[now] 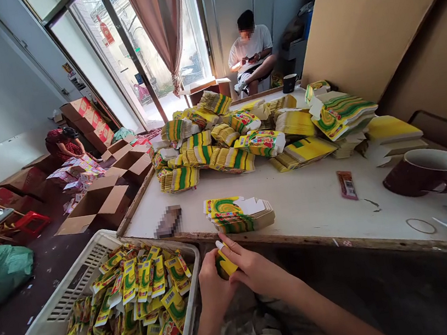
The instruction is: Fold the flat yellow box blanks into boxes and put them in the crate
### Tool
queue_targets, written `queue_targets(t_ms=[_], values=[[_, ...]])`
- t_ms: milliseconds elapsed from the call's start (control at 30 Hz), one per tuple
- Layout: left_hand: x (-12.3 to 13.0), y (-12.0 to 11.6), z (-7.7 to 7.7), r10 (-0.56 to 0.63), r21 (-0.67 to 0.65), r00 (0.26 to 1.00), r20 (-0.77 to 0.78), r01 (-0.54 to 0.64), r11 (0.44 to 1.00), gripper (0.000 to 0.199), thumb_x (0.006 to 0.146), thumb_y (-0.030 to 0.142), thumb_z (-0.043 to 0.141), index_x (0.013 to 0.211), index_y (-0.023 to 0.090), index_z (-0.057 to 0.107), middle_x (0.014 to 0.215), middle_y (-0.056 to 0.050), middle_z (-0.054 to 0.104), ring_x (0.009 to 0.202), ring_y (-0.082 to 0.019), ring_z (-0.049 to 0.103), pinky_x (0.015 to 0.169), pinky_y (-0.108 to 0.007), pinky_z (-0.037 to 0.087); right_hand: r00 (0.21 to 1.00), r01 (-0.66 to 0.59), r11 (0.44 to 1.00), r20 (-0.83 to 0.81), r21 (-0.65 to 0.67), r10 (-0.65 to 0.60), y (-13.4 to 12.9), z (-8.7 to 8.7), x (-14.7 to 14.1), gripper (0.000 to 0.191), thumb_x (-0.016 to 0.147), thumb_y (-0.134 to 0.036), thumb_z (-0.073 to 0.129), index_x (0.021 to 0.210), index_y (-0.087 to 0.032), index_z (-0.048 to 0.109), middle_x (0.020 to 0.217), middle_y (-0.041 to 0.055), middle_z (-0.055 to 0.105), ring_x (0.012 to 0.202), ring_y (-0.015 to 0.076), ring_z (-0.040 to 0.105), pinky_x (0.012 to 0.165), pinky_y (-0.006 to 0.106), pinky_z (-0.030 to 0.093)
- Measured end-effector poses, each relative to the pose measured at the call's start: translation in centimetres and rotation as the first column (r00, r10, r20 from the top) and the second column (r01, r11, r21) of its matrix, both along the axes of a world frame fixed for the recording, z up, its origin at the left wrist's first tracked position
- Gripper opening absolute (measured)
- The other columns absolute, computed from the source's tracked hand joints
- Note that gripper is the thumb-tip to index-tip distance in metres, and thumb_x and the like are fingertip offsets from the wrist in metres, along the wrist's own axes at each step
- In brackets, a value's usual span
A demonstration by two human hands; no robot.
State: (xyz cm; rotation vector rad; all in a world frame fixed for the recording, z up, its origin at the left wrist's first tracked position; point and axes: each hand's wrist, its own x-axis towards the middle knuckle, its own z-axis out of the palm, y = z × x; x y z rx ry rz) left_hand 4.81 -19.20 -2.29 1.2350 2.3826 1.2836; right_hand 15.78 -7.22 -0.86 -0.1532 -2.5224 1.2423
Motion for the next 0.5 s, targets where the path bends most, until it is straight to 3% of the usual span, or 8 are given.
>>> queue_targets(t_ms=[200,333,500], values=[[0.0,0.4,2.0,-0.135,-0.066,0.989,0.056,0.138,0.988,0.049,0.067,0.028,0.072,0.114,0.017,0.062,0.108,-0.01,0.072,0.097,-0.027,0.068,0.086,-0.04,0.054,1.0,-0.001,0.998,0.019,0.063,0.0,1.9,1.3,0.9,0.016,0.087,-0.017,0.063,0.1,-0.019,0.073,0.146,0.0144,0.052,0.13,0.0297,0.054,0.104,0.041,0.049],[-0.1,0.8,3.0,-0.201,-0.105,0.978,0.052,0.205,0.973,0.048,0.067,0.032,0.073,0.113,0.018,0.064,0.11,-0.009,0.073,0.098,-0.028,0.068,0.087,-0.04,0.054,0.996,-0.06,0.997,0.071,0.049,0.057,3.3,2.4,1.7,0.012,0.081,-0.016,0.069,0.089,-0.022,0.074,0.131,0.0091,0.063,0.126,0.0304,0.057,0.1,0.042,0.051],[0.0,1.1,2.4,-0.192,-0.114,0.981,0.002,0.191,0.975,0.055,0.062,0.017,0.069,0.116,0.019,0.062,0.112,-0.01,0.071,0.102,-0.029,0.066,0.089,-0.042,0.052,0.998,0.05,0.993,0.038,-0.103,-0.047,1.9,1.1,0.9,0.024,0.075,-0.011,0.071,0.098,-0.018,0.069,0.145,0.0157,0.051,0.137,0.0302,0.045,0.109,0.044,0.042]])
